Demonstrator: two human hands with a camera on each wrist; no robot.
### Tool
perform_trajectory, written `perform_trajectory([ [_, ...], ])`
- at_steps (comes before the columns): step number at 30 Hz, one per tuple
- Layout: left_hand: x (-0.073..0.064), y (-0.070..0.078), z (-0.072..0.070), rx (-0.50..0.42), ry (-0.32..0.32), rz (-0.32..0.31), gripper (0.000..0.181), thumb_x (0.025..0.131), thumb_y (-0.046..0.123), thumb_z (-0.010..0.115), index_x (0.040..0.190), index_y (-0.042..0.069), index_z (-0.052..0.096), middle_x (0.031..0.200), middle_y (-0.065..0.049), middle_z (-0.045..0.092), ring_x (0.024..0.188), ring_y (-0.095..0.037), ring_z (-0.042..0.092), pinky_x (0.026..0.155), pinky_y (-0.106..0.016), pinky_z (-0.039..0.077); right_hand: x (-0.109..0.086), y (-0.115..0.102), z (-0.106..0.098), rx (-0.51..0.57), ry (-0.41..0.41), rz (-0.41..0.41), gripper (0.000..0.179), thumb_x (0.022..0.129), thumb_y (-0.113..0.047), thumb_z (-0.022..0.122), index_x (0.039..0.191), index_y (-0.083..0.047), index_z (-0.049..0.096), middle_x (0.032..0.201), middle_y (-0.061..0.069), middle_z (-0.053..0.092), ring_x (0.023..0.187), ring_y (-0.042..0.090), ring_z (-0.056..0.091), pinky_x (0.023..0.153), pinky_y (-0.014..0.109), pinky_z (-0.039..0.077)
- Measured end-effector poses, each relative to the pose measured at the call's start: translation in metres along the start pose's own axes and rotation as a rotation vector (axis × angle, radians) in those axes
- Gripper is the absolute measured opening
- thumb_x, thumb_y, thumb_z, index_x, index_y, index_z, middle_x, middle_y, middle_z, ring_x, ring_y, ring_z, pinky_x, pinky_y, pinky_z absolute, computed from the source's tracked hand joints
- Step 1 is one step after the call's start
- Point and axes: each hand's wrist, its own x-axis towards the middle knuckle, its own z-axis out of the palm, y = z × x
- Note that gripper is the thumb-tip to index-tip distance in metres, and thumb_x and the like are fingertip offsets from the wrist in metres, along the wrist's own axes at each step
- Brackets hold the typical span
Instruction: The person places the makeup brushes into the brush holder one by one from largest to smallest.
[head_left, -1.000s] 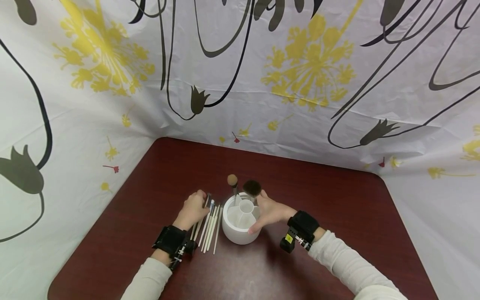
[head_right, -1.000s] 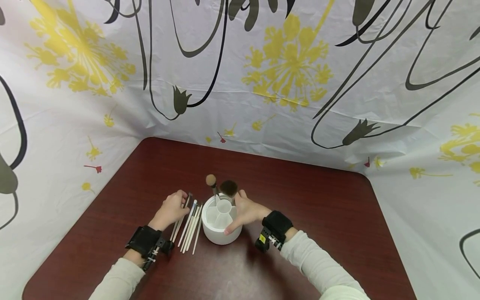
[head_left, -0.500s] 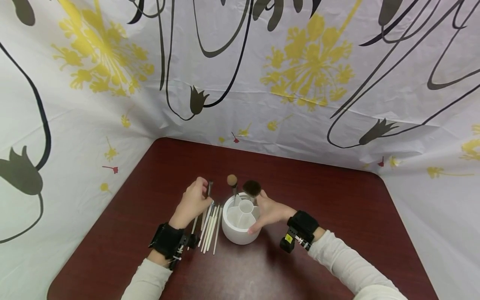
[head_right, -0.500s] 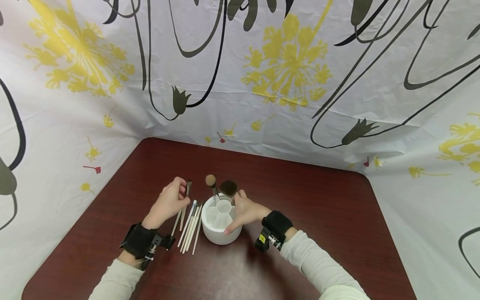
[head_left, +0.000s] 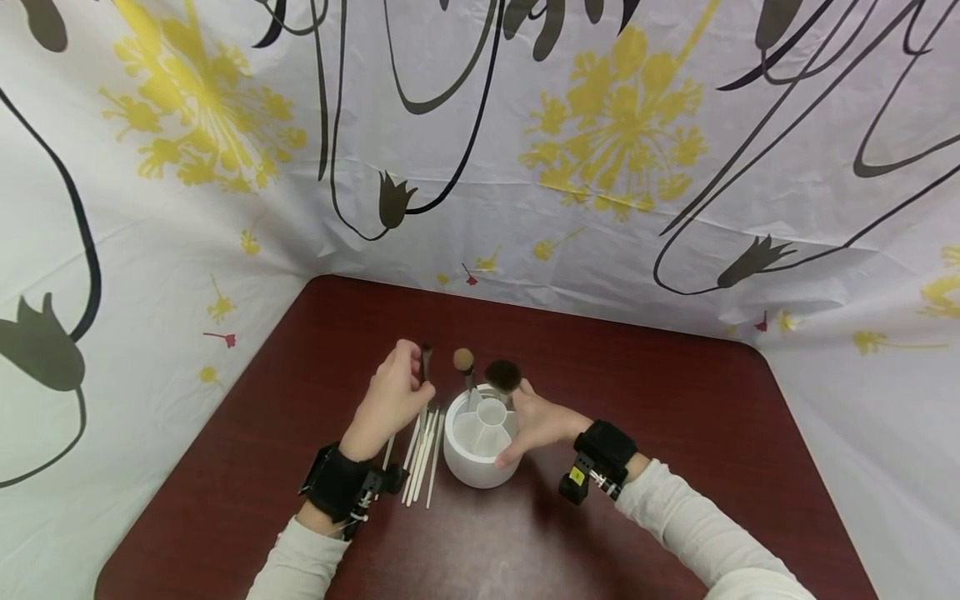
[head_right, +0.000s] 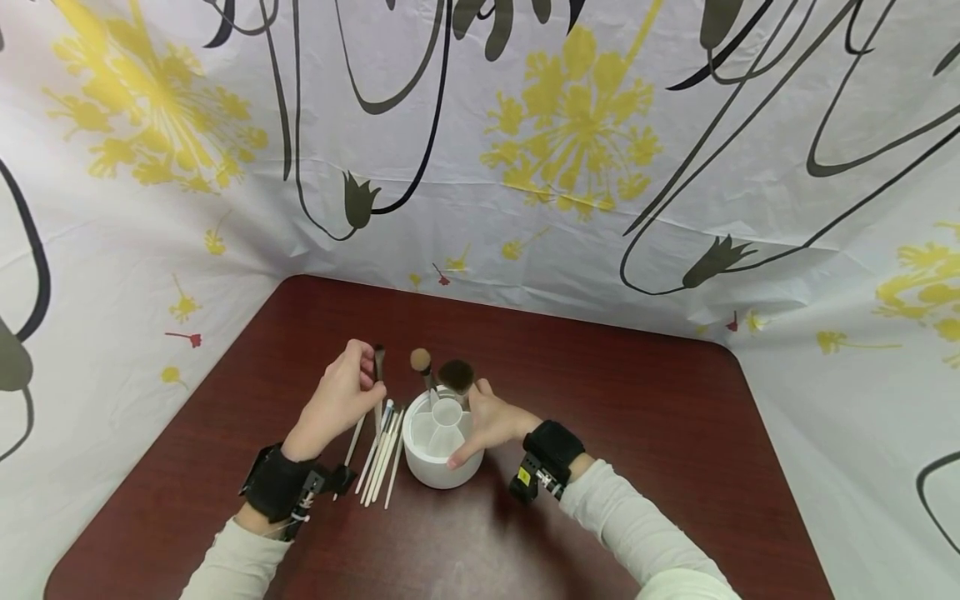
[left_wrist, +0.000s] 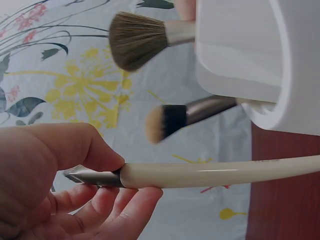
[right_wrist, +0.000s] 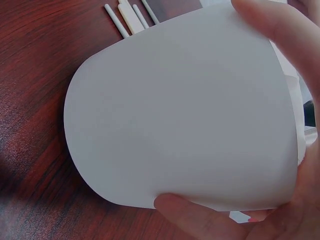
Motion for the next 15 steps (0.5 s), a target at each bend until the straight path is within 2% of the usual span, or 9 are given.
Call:
perform_trajectory([
  [6,0.002,0.01,-0.003,-0.022,0.022,0.033,0.036,0.076,0.006,0.061,0.107,0.002,0.043,0.093,-0.009,0.049,0.075,-0.019,0.055,0.06,-0.03,0.045,0.0,-0.001,-0.001,-0.011,-0.001,-0.012,0.109,0.053,-0.035,0.085,0.138,-0.014,0.021,0.129,0.011,0.024,0.12,0.023,0.025,0.097,0.047,0.031],
  [10,0.003,0.015,-0.004,-0.035,0.035,0.059,0.036,0.076,0.005,0.06,0.107,0.003,0.043,0.093,-0.008,0.049,0.076,-0.018,0.055,0.061,-0.03,0.045,0.0,0.0,-0.001,-0.005,-0.006,-0.013,0.108,0.054,-0.034,0.085,0.138,-0.013,0.021,0.128,0.012,0.023,0.121,0.025,0.029,0.097,0.046,0.032],
  [15,0.003,0.021,-0.004,-0.058,0.035,0.061,0.037,0.077,0.004,0.058,0.109,0.003,0.042,0.093,-0.008,0.05,0.077,-0.018,0.056,0.063,-0.03,0.045,-0.001,-0.002,-0.001,0.009,-0.009,-0.013,0.108,0.055,-0.033,0.085,0.138,-0.01,0.02,0.128,0.014,0.023,0.122,0.027,0.031,0.098,0.047,0.031],
])
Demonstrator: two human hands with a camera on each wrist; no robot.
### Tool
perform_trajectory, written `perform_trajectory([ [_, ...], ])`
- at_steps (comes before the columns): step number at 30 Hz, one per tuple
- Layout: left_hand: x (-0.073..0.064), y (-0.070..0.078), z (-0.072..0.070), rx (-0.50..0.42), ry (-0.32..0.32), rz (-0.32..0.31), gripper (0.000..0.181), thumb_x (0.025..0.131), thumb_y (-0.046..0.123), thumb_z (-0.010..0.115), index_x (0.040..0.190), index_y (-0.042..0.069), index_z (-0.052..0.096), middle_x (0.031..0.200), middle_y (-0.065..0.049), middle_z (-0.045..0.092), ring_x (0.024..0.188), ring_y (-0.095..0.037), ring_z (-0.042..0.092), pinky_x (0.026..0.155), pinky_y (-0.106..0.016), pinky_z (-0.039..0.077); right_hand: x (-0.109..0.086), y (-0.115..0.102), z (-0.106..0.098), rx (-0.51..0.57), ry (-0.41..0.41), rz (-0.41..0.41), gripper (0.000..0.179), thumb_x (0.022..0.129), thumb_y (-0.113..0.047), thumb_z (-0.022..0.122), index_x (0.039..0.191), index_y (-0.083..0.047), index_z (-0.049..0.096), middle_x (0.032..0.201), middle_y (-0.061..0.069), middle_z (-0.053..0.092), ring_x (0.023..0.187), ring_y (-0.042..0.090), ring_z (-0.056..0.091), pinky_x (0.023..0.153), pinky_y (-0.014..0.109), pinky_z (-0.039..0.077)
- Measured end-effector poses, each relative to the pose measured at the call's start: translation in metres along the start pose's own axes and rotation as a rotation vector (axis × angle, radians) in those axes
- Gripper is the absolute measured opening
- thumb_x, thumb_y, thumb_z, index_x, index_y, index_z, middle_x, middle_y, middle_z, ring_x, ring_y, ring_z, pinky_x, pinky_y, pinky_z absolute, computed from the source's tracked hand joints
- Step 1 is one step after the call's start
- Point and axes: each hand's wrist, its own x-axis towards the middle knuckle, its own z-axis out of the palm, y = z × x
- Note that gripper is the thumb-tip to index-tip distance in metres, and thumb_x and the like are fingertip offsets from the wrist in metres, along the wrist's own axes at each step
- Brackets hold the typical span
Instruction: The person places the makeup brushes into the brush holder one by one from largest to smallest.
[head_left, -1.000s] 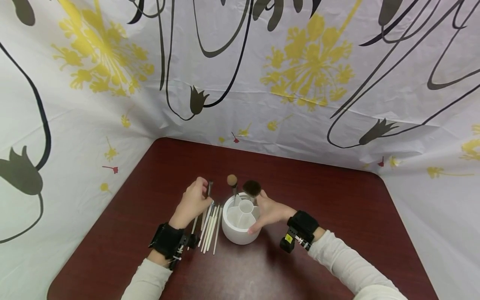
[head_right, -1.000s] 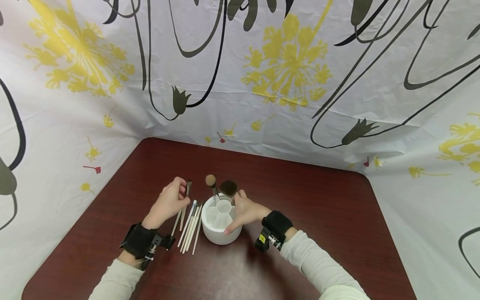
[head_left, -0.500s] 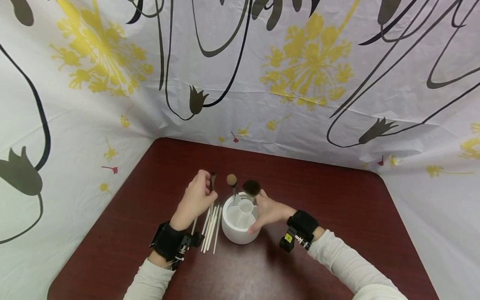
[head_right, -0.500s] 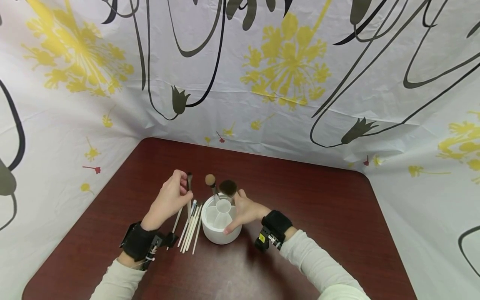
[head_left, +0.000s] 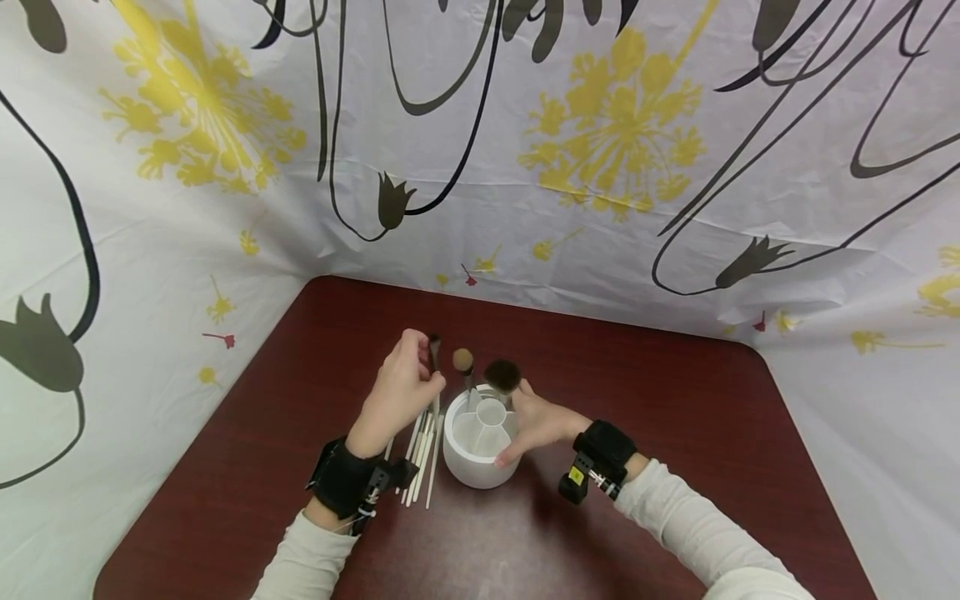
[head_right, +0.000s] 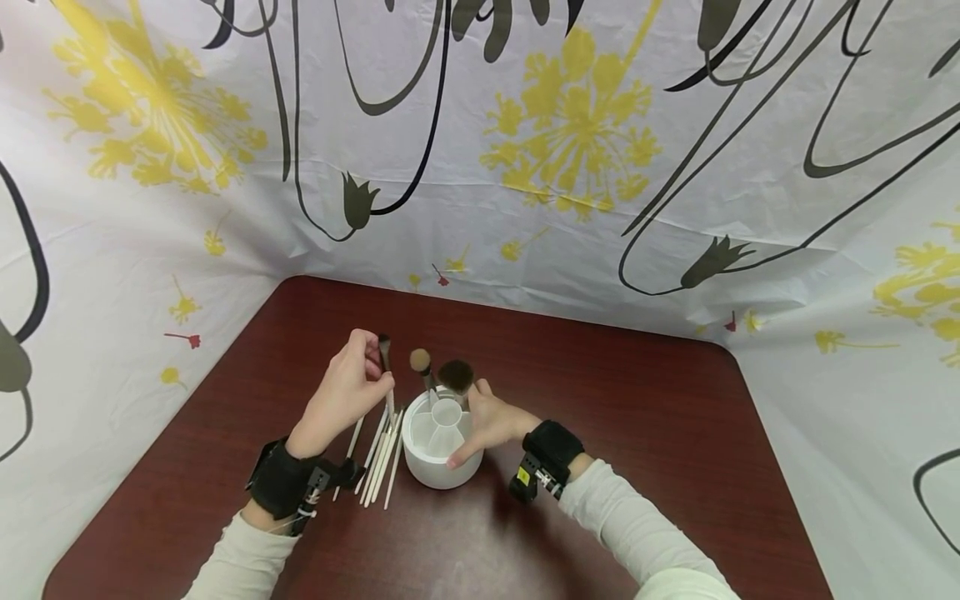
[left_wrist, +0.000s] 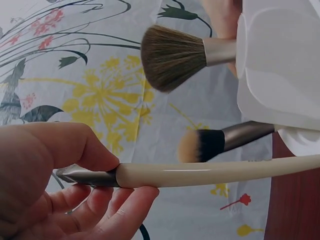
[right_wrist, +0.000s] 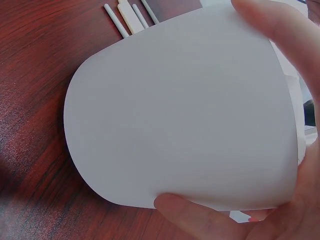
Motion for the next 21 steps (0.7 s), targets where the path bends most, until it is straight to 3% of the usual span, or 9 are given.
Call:
perform_trajectory([
  [14,0.005,0.01,0.008,-0.028,0.026,0.0,0.038,0.077,0.005,0.059,0.11,0.002,0.04,0.091,-0.009,0.05,0.076,-0.017,0.055,0.062,-0.03,0.046,0.001,0.001,0.001,-0.027,0.008,0.008,0.11,0.054,-0.035,0.085,0.14,-0.011,0.02,0.132,0.011,0.029,0.12,0.022,0.022,0.099,0.048,0.029],
  [21,0.007,0.013,0.014,-0.051,0.075,0.013,0.036,0.075,0.003,0.06,0.105,0.003,0.04,0.091,-0.009,0.05,0.075,-0.018,0.056,0.064,-0.031,0.048,0.0,0.0,0.001,-0.024,0.01,0.001,0.111,0.054,-0.034,0.085,0.14,-0.01,0.02,0.131,0.012,0.026,0.12,0.023,0.022,0.099,0.047,0.029],
])
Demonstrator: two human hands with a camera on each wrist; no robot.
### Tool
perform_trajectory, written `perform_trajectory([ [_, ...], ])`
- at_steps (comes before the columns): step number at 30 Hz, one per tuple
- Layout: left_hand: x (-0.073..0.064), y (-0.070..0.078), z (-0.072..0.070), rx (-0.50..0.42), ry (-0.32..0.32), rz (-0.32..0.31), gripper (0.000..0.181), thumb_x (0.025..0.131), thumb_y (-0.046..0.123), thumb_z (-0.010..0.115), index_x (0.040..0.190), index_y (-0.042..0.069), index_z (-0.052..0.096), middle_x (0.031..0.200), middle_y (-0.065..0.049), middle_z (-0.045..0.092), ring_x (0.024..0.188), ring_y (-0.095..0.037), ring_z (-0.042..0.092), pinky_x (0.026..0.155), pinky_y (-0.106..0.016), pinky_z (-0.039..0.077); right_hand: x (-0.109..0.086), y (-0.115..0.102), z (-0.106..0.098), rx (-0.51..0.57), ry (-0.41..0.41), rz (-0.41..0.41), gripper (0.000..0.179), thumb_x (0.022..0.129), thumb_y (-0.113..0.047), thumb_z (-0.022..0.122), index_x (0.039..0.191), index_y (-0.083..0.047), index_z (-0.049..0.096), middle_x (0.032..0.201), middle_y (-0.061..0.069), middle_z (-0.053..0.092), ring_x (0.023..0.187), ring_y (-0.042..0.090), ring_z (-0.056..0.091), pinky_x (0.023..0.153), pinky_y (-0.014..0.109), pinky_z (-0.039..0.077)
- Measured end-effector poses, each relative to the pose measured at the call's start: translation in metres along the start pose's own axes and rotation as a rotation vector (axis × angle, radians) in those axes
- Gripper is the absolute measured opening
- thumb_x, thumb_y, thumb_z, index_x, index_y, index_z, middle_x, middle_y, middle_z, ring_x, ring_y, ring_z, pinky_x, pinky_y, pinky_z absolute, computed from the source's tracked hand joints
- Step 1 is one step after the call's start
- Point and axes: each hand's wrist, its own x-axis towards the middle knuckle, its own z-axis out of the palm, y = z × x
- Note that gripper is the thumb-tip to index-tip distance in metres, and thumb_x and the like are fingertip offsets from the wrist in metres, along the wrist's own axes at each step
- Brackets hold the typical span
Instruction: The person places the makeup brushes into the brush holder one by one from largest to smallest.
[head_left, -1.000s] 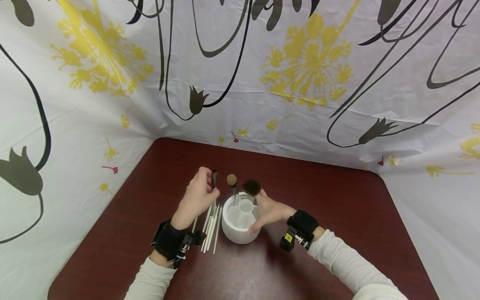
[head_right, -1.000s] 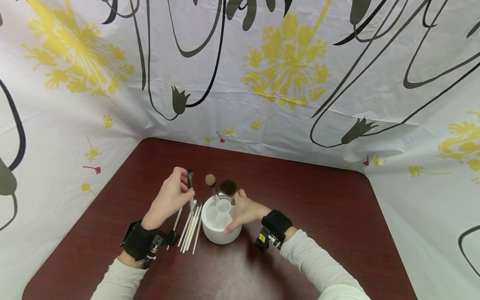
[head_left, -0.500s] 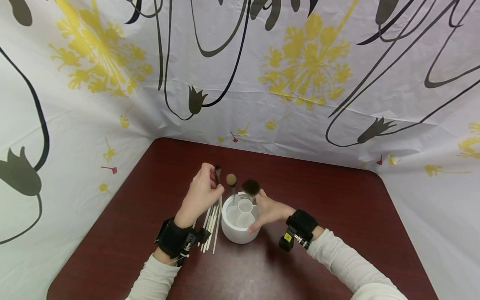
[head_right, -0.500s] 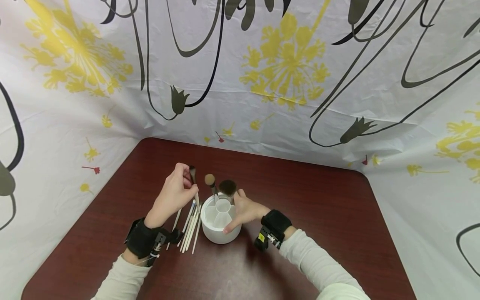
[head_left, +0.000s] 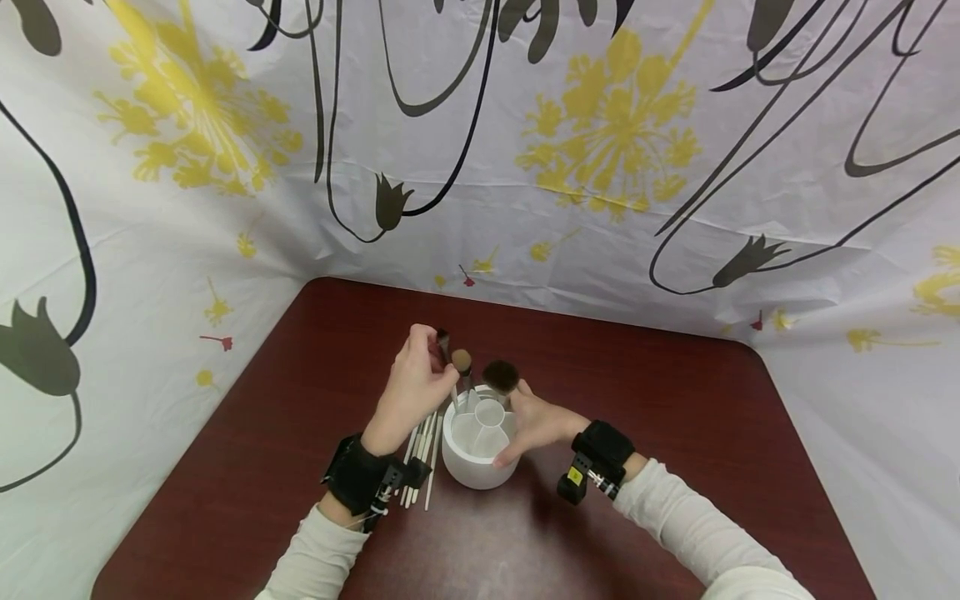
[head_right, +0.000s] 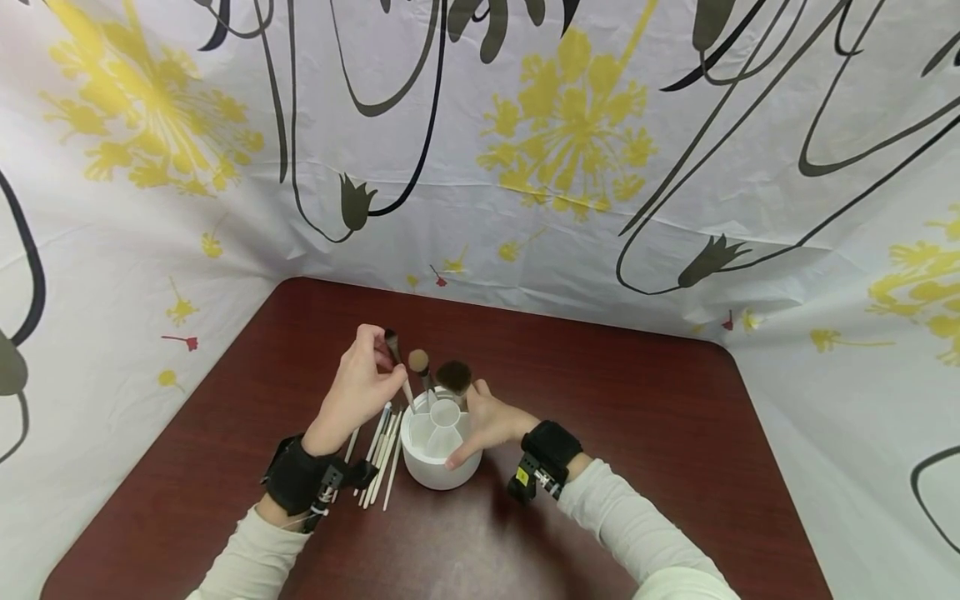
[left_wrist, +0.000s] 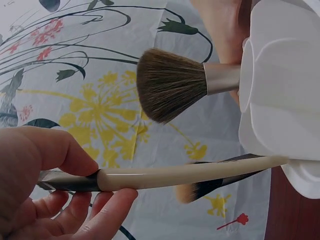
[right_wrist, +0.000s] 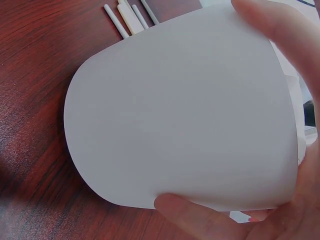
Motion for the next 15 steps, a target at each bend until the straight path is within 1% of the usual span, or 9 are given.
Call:
perform_trajectory([
  [5,0.0,-0.002,0.004,-0.025,0.005,-0.011,0.036,0.075,0.003,0.059,0.106,0.003,0.039,0.092,-0.009,0.05,0.075,-0.019,0.056,0.064,-0.031,0.048,0.0,0.0,0.0,0.003,0.0,0.013,0.109,0.054,-0.033,0.085,0.14,-0.011,0.021,0.129,0.011,0.024,0.119,0.022,0.024,0.098,0.045,0.031],
  [15,-0.006,-0.014,0.016,-0.023,-0.01,-0.033,0.037,0.074,0.002,0.062,0.104,0.002,0.039,0.09,-0.011,0.051,0.074,-0.02,0.056,0.063,-0.031,0.047,0.001,0.0,0.001,0.005,0.0,0.027,0.111,0.053,-0.034,0.085,0.14,-0.011,0.02,0.129,0.012,0.024,0.121,0.023,0.026,0.098,0.045,0.032],
])
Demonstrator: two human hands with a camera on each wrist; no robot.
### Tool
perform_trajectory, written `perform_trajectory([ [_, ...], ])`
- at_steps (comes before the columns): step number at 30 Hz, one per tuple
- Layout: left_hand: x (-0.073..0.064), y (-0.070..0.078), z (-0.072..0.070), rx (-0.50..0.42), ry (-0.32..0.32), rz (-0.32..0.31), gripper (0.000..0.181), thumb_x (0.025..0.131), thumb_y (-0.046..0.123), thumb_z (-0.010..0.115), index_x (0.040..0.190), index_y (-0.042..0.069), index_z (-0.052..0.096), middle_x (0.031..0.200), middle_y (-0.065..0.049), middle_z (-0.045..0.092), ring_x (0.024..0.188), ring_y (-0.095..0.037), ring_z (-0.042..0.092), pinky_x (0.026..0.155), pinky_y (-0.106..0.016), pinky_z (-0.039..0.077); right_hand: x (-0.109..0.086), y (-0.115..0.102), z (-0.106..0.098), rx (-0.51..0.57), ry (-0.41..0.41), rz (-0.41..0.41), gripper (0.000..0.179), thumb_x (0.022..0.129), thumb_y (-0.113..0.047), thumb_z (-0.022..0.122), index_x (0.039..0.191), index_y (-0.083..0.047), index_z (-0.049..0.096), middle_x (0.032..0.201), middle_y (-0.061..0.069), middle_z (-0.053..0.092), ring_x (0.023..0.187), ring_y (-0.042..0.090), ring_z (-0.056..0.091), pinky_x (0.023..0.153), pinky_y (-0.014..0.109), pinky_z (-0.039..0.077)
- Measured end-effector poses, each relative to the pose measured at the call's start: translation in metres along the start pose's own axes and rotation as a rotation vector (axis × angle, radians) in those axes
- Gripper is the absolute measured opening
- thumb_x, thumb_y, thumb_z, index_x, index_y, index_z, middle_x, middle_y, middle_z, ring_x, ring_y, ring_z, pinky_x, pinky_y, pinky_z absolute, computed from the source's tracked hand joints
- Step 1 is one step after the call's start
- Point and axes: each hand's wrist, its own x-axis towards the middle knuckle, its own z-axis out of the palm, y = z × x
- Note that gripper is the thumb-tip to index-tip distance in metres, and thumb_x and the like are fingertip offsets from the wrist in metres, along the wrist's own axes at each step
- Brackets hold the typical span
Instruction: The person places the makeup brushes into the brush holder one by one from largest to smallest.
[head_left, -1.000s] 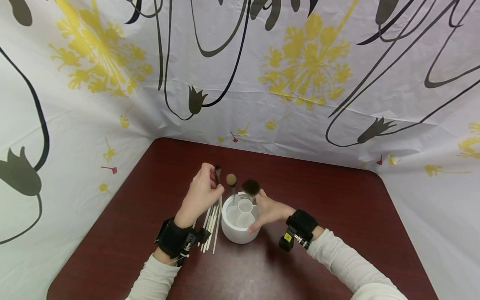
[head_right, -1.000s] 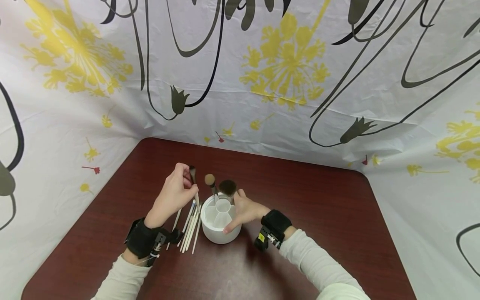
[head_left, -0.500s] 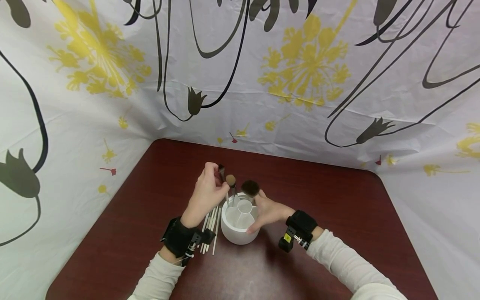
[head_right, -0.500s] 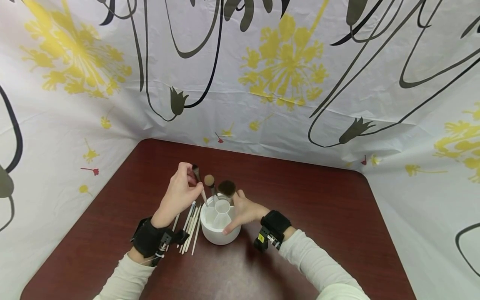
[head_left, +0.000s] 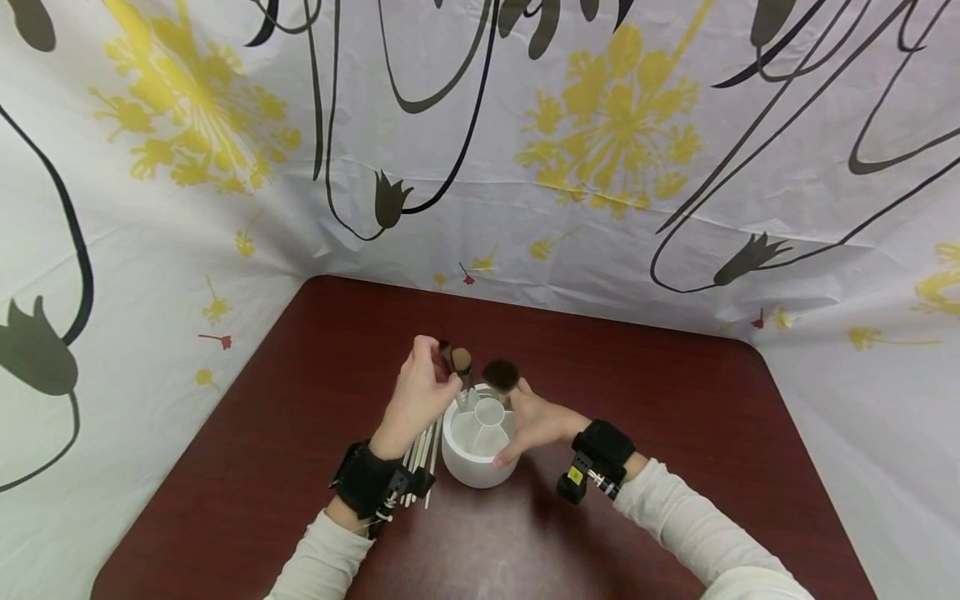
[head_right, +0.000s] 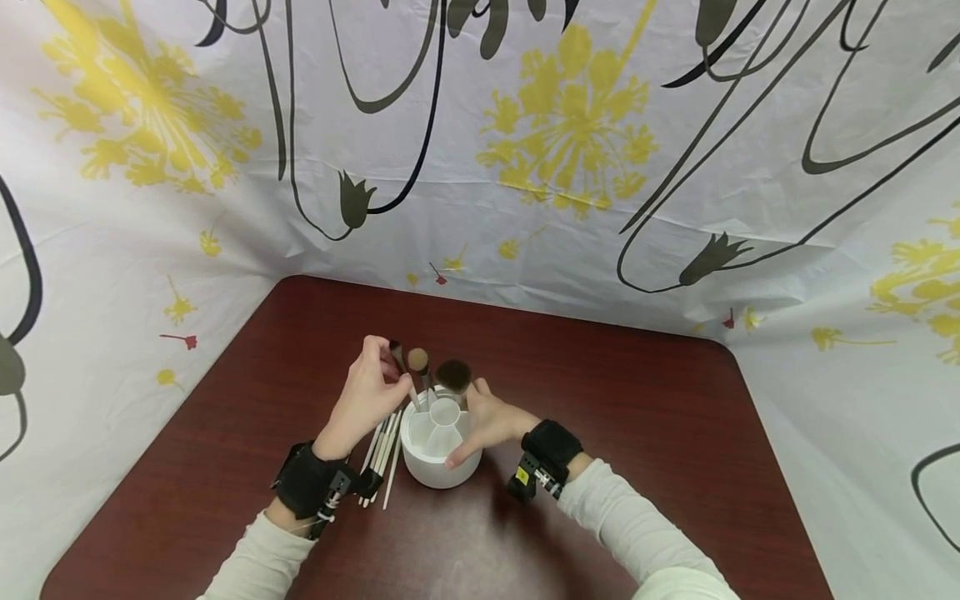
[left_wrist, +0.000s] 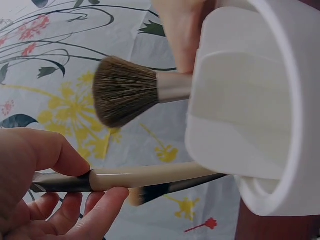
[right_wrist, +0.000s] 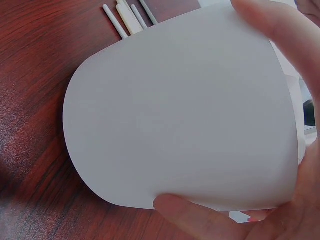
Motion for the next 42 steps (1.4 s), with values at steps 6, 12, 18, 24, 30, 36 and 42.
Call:
perform_trajectory([
  [6,-0.002,-0.008,0.007,0.001,-0.002,0.012,0.036,0.075,0.002,0.062,0.102,0.003,0.038,0.089,-0.011,0.051,0.073,-0.02,0.056,0.063,-0.03,0.047,0.0,0.0,0.0,-0.004,0.004,-0.008,0.111,0.054,-0.034,0.085,0.14,-0.012,0.02,0.13,0.012,0.023,0.121,0.023,0.026,0.097,0.045,0.032],
  [12,-0.006,-0.015,0.015,0.007,0.005,-0.002,0.036,0.075,0.003,0.063,0.102,0.003,0.04,0.087,-0.01,0.051,0.073,-0.019,0.056,0.062,-0.029,0.047,0.0,0.001,0.001,0.006,0.006,-0.023,0.112,0.054,-0.032,0.085,0.141,-0.013,0.017,0.131,0.013,0.022,0.122,0.024,0.026,0.098,0.045,0.031],
  [18,-0.009,-0.021,0.021,0.014,-0.005,0.009,0.034,0.075,0.004,0.062,0.1,0.004,0.039,0.084,-0.008,0.05,0.07,-0.016,0.054,0.06,-0.027,0.044,-0.001,0.001,0.001,0.029,-0.007,-0.026,0.113,0.056,-0.031,0.084,0.142,-0.011,0.015,0.132,0.015,0.02,0.123,0.027,0.029,0.098,0.046,0.032],
  [24,-0.01,-0.027,0.026,0.024,-0.001,0.002,0.033,0.075,0.006,0.063,0.099,0.005,0.04,0.082,-0.007,0.05,0.068,-0.016,0.053,0.06,-0.027,0.044,0.0,0.002,0.001,0.024,-0.007,-0.019,0.112,0.055,-0.032,0.085,0.141,-0.012,0.016,0.132,0.013,0.02,0.123,0.025,0.028,0.098,0.044,0.032],
  [30,-0.011,-0.031,0.028,0.02,-0.023,-0.017,0.033,0.076,0.006,0.064,0.099,0.005,0.04,0.082,-0.007,0.05,0.068,-0.015,0.053,0.06,-0.027,0.044,0.0,0.002,0.002,0.011,-0.005,-0.026,0.111,0.055,-0.032,0.085,0.141,-0.011,0.016,0.131,0.014,0.02,0.123,0.027,0.029,0.097,0.045,0.033],
  [36,-0.011,-0.032,0.029,0.039,-0.037,-0.018,0.034,0.076,0.007,0.065,0.1,0.003,0.042,0.08,-0.007,0.051,0.068,-0.015,0.053,0.057,-0.026,0.043,0.0,0.001,0.001,0.008,-0.001,-0.025,0.111,0.056,-0.032,0.085,0.141,-0.011,0.017,0.131,0.016,0.021,0.123,0.028,0.029,0.097,0.046,0.033],
  [42,-0.011,-0.036,0.03,0.062,-0.058,-0.008,0.033,0.074,0.006,0.065,0.1,0.001,0.046,0.08,-0.006,0.051,0.068,-0.014,0.052,0.056,-0.025,0.043,0.001,0.003,0.001,0.001,0.008,-0.028,0.111,0.054,-0.032,0.085,0.141,-0.011,0.019,0.132,0.014,0.023,0.123,0.025,0.026,0.098,0.046,0.031],
])
